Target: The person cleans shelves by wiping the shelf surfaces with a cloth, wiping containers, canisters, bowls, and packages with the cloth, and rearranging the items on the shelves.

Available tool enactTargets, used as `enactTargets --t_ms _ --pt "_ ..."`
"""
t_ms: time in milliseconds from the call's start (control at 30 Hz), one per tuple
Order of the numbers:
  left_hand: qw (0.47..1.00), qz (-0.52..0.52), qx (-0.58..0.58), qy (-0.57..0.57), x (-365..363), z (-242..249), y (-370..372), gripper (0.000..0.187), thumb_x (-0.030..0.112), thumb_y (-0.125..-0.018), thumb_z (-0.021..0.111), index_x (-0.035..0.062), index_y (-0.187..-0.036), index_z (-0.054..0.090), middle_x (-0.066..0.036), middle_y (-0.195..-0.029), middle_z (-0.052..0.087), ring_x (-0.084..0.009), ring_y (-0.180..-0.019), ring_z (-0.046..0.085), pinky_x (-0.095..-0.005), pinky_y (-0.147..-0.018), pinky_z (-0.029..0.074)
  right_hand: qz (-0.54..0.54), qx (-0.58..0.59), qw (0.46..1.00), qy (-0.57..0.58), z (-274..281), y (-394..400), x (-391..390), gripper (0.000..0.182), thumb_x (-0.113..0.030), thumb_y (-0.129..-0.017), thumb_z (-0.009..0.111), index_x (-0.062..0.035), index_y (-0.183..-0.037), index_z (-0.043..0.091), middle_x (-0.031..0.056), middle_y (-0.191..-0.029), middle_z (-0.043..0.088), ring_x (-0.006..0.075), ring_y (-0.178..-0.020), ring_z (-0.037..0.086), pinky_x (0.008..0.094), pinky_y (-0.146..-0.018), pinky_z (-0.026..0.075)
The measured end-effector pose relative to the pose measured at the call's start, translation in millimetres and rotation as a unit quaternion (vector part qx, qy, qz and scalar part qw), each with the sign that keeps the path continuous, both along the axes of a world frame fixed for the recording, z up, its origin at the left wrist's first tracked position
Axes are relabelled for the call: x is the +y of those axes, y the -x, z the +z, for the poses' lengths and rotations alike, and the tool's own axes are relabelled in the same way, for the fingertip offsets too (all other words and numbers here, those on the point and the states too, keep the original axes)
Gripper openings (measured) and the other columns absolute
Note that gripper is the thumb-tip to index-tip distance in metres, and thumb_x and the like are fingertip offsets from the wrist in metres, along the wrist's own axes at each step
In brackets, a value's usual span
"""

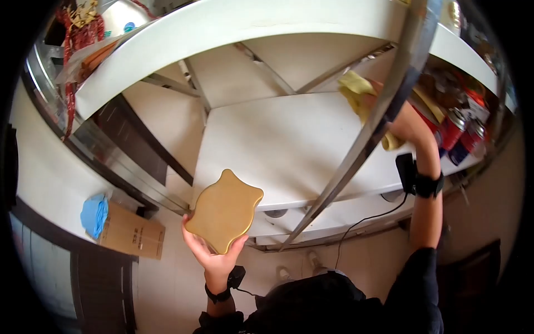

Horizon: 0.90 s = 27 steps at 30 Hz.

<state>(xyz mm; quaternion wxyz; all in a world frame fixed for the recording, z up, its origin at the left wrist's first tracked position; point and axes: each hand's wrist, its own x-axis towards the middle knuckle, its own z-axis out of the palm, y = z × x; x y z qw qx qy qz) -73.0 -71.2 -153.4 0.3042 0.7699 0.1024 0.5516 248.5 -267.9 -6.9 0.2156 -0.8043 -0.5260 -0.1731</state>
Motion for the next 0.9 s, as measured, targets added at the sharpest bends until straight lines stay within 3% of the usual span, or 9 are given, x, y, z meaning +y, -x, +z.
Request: enactTargets --t_ms 67,133,200,333,467,633,700,800,900 --pt "0.999 -0.028 0.013 -0.015 -6 -1 0 0.101 0.004 -0.061 0.08 0.0022 -0.137 0.013 -0.017 -0.128 0.038 -0.0277 -0.113 0.044 -0.0403 -0.094 0.038 -0.118 0.255 0.942 -0.183 -16 26 -30 0.039 -0.02 -0.093 0.047 0.0015 -0.125 0.044 0.0135 -0.122 0.049 0.0157 -0.105 0.05 0.0258 -0.086 0.042" --pt "0.997 -0.048 0.039 -0.037 -17 6 2 0.098 0.007 -0.061 0.08 0.0022 -0.135 0.018 -0.018 -0.126 0.039 -0.0287 -0.111 0.045 -0.0403 -0.092 0.039 -0.111 0.191 0.883 -0.415 -42 76 -47 0.042 -0.023 -0.093 0.046 0.0002 -0.127 0.041 0.0125 -0.122 0.049 0.0188 -0.109 0.049 0.0271 -0.089 0.04" --pt "0.992 -0.071 0.071 -0.07 -30 17 3 0.094 0.011 -0.06 0.082 0.0019 -0.133 0.023 -0.018 -0.124 0.041 -0.0299 -0.109 0.047 -0.0404 -0.09 0.039 -0.045 0.218 0.825 -0.52 -66 135 -45 0.043 -0.023 -0.093 0.044 0.0003 -0.129 0.038 0.0142 -0.125 0.047 0.0221 -0.111 0.048 0.0313 -0.091 0.04" --pt "0.968 -0.13 0.138 -0.164 -64 23 -1 0.089 0.02 -0.056 0.084 -0.0011 -0.126 0.034 -0.02 -0.116 0.047 -0.0335 -0.102 0.048 -0.042 -0.087 0.039 0.037 0.099 0.959 -0.262 -83 195 -31 0.029 -0.017 -0.084 0.057 0.0 -0.108 0.058 0.0175 -0.126 0.045 0.0277 -0.11 0.048 0.037 -0.092 0.039" --pt "0.977 -0.077 0.143 -0.141 -99 14 0 0.083 0.019 -0.057 0.083 -0.0006 -0.124 0.039 -0.018 -0.118 0.047 -0.035 -0.104 0.048 -0.0435 -0.087 0.039 0.096 0.195 0.952 -0.215 -90 203 -38 0.021 -0.018 -0.077 0.065 -0.0002 -0.089 0.065 0.01 -0.108 0.054 0.0232 -0.092 0.048 0.0333 -0.079 0.04" --pt "0.972 -0.183 0.097 -0.115 -143 22 -12 0.083 0.015 -0.068 0.076 0.0016 -0.131 0.024 -0.019 -0.104 0.055 -0.0359 -0.081 0.057 -0.043 -0.068 0.046 0.13 0.087 0.968 -0.198 -82 229 -95 0.032 -0.023 -0.072 0.068 -0.008 -0.1 0.067 0.0001 -0.099 0.057 0.0169 -0.078 0.044 0.027 -0.069 0.039" --pt "0.96 -0.223 0.131 -0.111 -154 11 -6 0.087 0.022 -0.067 0.079 -0.0015 -0.131 0.025 -0.019 -0.119 0.045 -0.031 -0.106 0.05 -0.0393 -0.089 0.04 0.153 0.04 0.964 -0.215 -85 228 -112 0.035 -0.029 -0.073 0.066 -0.0091 -0.101 0.067 -0.0001 -0.095 0.058 0.0162 -0.072 0.044 0.0264 -0.065 0.039" --pt "0.957 -0.18 0.109 -0.198 -182 23 -1 0.087 0.022 -0.063 0.082 -0.0024 -0.128 0.029 -0.019 -0.117 0.047 -0.032 -0.104 0.05 -0.0391 -0.089 0.041 0.122 0.028 0.966 -0.226 -92 215 -139 0.032 -0.031 -0.075 0.065 -0.0088 -0.099 0.068 0.0008 -0.095 0.058 0.0148 -0.072 0.046 0.0264 -0.065 0.038" --pt "0.968 -0.161 0.11 -0.159 -204 12 4 0.079 0.019 -0.063 0.08 -0.0018 -0.124 0.035 -0.019 -0.114 0.049 -0.0353 -0.101 0.05 -0.0424 -0.085 0.041 0.096 0.176 0.951 -0.235 -99 195 -160 0.023 -0.023 -0.079 0.062 -0.0055 -0.093 0.068 0.0058 -0.097 0.058 0.0175 -0.078 0.047 0.0286 -0.069 0.038"
